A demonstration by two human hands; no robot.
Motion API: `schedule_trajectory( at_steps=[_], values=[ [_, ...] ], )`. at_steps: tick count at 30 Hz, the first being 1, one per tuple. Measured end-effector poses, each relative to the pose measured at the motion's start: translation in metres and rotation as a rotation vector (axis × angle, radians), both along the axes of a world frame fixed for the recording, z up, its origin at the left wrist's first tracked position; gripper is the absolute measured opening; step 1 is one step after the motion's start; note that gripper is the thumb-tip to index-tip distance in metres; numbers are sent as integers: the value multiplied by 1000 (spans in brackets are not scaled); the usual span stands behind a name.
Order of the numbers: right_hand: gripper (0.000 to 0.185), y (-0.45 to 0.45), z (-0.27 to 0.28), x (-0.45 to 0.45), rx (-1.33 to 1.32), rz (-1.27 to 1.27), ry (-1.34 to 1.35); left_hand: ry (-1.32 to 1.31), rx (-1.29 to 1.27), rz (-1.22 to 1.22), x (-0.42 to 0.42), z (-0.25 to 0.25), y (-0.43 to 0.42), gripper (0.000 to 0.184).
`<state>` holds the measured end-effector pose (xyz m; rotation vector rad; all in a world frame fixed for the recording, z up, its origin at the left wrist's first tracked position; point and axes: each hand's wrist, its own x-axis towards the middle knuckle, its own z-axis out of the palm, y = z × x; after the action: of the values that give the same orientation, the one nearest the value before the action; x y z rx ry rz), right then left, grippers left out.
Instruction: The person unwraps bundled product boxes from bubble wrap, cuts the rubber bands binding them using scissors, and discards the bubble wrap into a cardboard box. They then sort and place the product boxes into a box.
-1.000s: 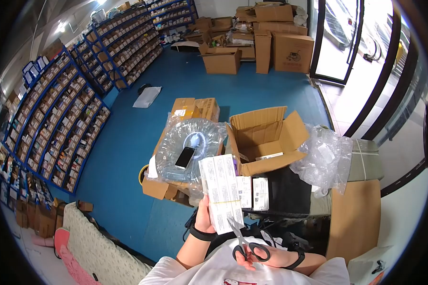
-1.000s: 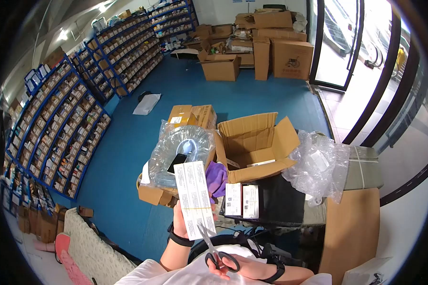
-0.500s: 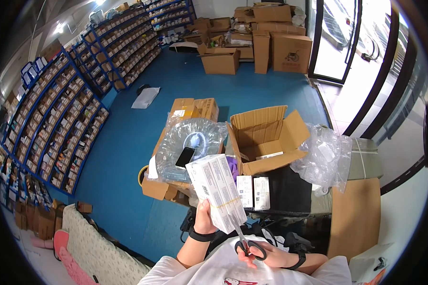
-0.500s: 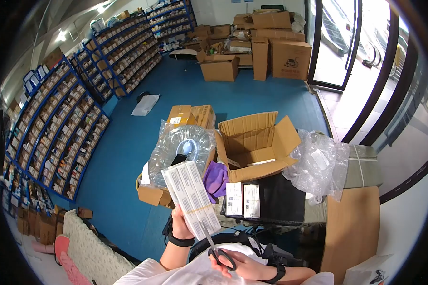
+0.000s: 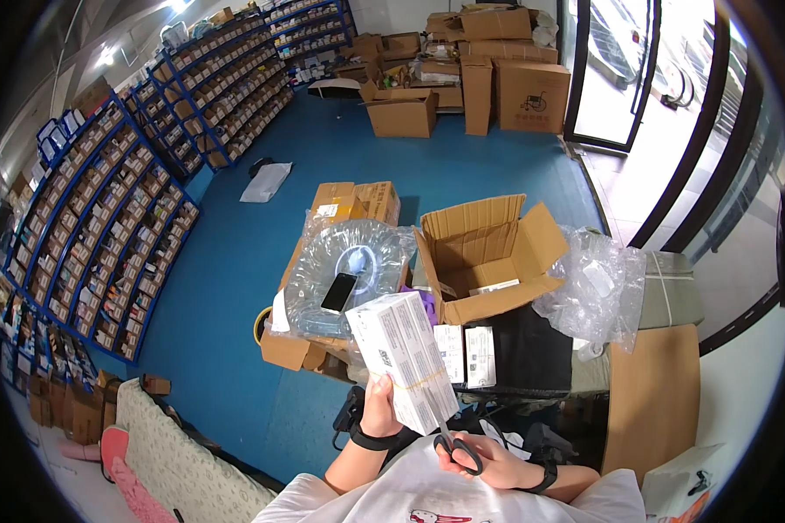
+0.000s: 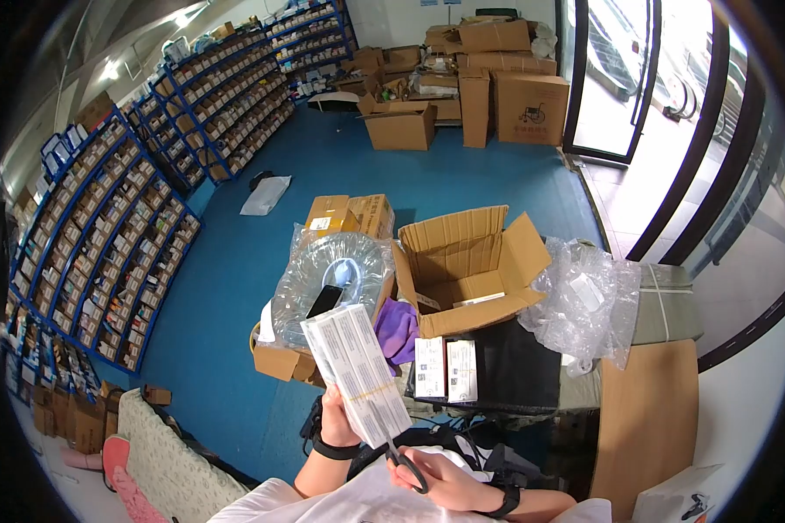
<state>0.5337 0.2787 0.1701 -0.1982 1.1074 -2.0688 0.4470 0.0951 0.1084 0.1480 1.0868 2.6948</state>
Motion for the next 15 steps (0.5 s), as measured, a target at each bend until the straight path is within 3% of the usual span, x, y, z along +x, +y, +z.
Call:
schedule_trajectory(
  at_steps=[14,15],
  values=[
    [29,6,-2,-10,-107,-104,41,41,-78,-7,-2,-2,4,68],
    [32,6,-4,-11,-69,-155,137,58,-85,-30,-1,-6,3,68]
  ],
)
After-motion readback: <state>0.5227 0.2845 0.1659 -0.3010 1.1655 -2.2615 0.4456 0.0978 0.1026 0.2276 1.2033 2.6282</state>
